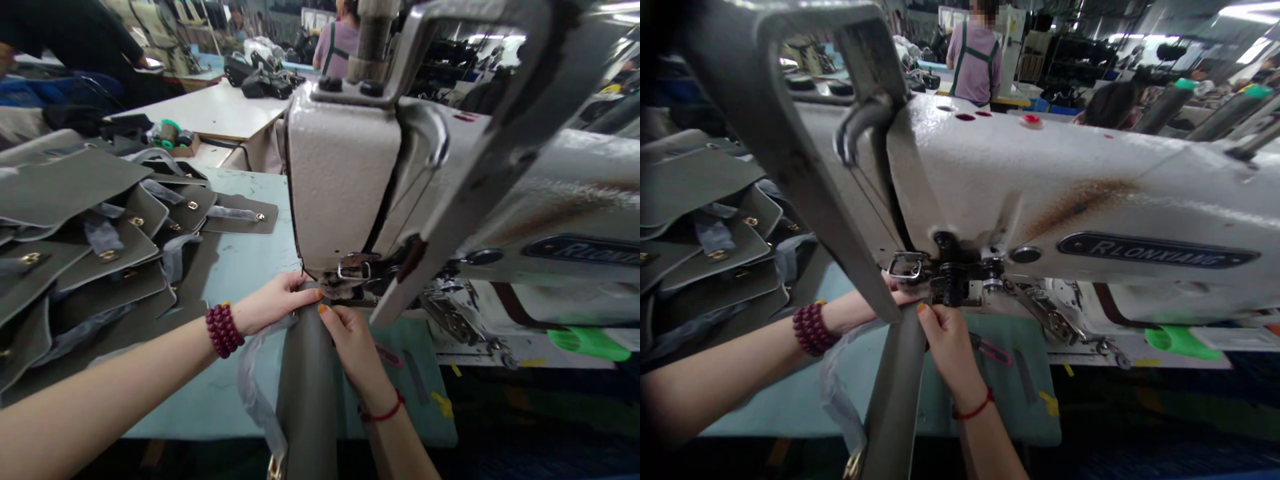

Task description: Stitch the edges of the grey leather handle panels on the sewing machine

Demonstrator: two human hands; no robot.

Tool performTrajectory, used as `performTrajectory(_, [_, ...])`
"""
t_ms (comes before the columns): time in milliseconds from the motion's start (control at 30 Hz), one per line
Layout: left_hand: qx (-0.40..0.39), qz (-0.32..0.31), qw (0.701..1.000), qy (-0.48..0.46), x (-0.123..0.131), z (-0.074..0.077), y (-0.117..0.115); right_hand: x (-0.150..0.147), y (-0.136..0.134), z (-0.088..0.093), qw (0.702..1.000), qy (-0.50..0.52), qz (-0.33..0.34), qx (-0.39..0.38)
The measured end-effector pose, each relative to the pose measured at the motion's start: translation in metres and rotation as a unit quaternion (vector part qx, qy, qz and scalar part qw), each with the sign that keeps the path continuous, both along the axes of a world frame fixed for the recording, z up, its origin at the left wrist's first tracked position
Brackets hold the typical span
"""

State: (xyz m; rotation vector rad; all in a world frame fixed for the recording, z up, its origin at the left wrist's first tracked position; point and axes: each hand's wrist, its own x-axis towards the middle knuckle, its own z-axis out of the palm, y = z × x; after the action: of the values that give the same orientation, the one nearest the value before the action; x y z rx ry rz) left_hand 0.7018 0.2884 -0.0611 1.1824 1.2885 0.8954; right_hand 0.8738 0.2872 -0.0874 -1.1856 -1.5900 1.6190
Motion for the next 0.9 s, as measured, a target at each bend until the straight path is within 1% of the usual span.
performTrajectory(67, [-0.005, -0.010, 1.000, 0.010, -0.001, -0.001, -0.003, 0.003, 0.001, 0.000, 1.000, -0.003, 0.007, -0.005])
performTrajectory(133, [0.007, -0.015, 1.000, 0.023, -0.003, 0.000, -0.005, 0.005, 0.000, 0.000, 1.000, -0.004, 0.011, -0.004])
performTrajectory(233, [0.011, -0.001, 1.000, 0.024, -0.009, 0.002, -0.005, 0.006, -0.003, 0.001, 1.000, -0.015, 0.008, 0.003])
performTrajectory(300, [-0.012, 0.036, 0.999, 0.011, -0.013, 0.001, -0.006, 0.006, -0.007, 0.002, 0.999, -0.030, 0.002, 0.021])
performTrajectory(367, [-0.038, 0.096, 0.994, -0.022, -0.016, -0.003, -0.012, 0.007, -0.010, 0.004, 0.998, -0.046, -0.003, 0.038])
performTrajectory(467, [-0.053, 0.175, 0.980, -0.082, -0.020, -0.016, -0.031, 0.010, -0.017, 0.004, 0.998, -0.056, -0.010, 0.037])
performTrajectory(533, [-0.048, 0.199, 0.974, -0.096, -0.020, -0.027, -0.048, 0.012, -0.022, 0.001, 0.998, -0.052, -0.007, 0.025])
performTrajectory(567, [-0.047, 0.200, 0.974, -0.094, -0.020, -0.032, -0.056, 0.013, -0.024, 0.000, 0.999, -0.049, -0.004, 0.022])
performTrajectory(633, [-0.052, 0.181, 0.979, -0.075, -0.019, -0.042, -0.070, 0.015, -0.030, -0.003, 0.999, -0.044, 0.001, 0.020])
performTrajectory(700, [-0.049, 0.154, 0.986, -0.040, -0.015, -0.049, -0.075, 0.016, -0.034, -0.006, 0.999, -0.039, 0.001, 0.020])
performTrajectory(800, [-0.010, 0.143, 0.990, -0.005, -0.005, -0.052, -0.065, 0.017, -0.040, -0.009, 0.999, -0.031, -0.003, 0.018])
performTrajectory(900, [0.044, 0.133, 0.990, -0.001, 0.007, -0.046, -0.045, 0.016, -0.043, -0.010, 1.000, -0.025, -0.011, 0.013])
